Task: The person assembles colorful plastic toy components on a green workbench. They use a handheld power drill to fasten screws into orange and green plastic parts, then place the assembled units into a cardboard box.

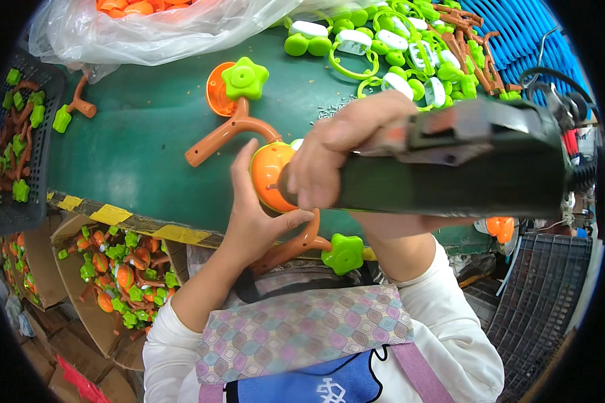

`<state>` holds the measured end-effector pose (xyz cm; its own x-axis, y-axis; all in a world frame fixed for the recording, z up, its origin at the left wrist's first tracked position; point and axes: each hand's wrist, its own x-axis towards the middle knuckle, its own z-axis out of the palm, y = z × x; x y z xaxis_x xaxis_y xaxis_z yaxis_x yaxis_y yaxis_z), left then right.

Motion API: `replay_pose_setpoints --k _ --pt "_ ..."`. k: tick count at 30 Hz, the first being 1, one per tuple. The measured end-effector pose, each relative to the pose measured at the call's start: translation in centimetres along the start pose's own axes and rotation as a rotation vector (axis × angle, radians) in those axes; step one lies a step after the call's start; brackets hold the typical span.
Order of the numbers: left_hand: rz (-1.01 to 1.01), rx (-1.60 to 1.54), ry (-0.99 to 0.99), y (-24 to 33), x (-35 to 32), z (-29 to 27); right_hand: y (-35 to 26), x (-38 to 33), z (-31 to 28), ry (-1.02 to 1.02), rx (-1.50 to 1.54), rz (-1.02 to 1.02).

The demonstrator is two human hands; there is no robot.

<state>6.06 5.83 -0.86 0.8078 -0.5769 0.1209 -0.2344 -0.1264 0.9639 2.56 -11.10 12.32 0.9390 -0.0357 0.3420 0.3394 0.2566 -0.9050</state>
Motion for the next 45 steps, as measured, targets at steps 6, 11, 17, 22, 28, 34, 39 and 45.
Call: replay_pose_setpoints --k 6,11,17,22,28,34,39,45 --pt "-0.025 -0.012 -0.088 -0.9 0.0 0.8 4.6 1.4 -0.4 -0.163 0.136 -0.002" --pt "0.043 0.036 -0.035 -0.5 0.0 1.4 5.9 0.7 -0.5 -0.088 0.296 -0.031" --pt "0.076 -0.069 -0.014 -0.1 0.2 1.6 3.1 -0.3 0.7 0.076 0.366 -0.15" --pt "-0.031 -0.21 0.031 -0.6 -1.0 0.4 -2.4 -0.8 -4.0 -0.092 0.172 -0.396" --pt "0.193 -0.254 0.105 -1.2 -1.5 -0.9 -3.6 -4.2 -8.1 0.122 0.24 -0.443" --pt "0.201 -0.198 0.127 -0.7 -1.4 -0.2 -2.2 -6.9 -9.1 0.289 0.176 -0.359" --pt "0.226 -0.019 0.186 -0.7 -1.6 -0.3 -2.9 -10.2 -10.9 0.604 0.008 -0.079" --pt "0.037 -0.471 0.282 2.4 -0.9 -0.8 -4.0 -13.5 -15.3 0.911 -0.216 0.165"
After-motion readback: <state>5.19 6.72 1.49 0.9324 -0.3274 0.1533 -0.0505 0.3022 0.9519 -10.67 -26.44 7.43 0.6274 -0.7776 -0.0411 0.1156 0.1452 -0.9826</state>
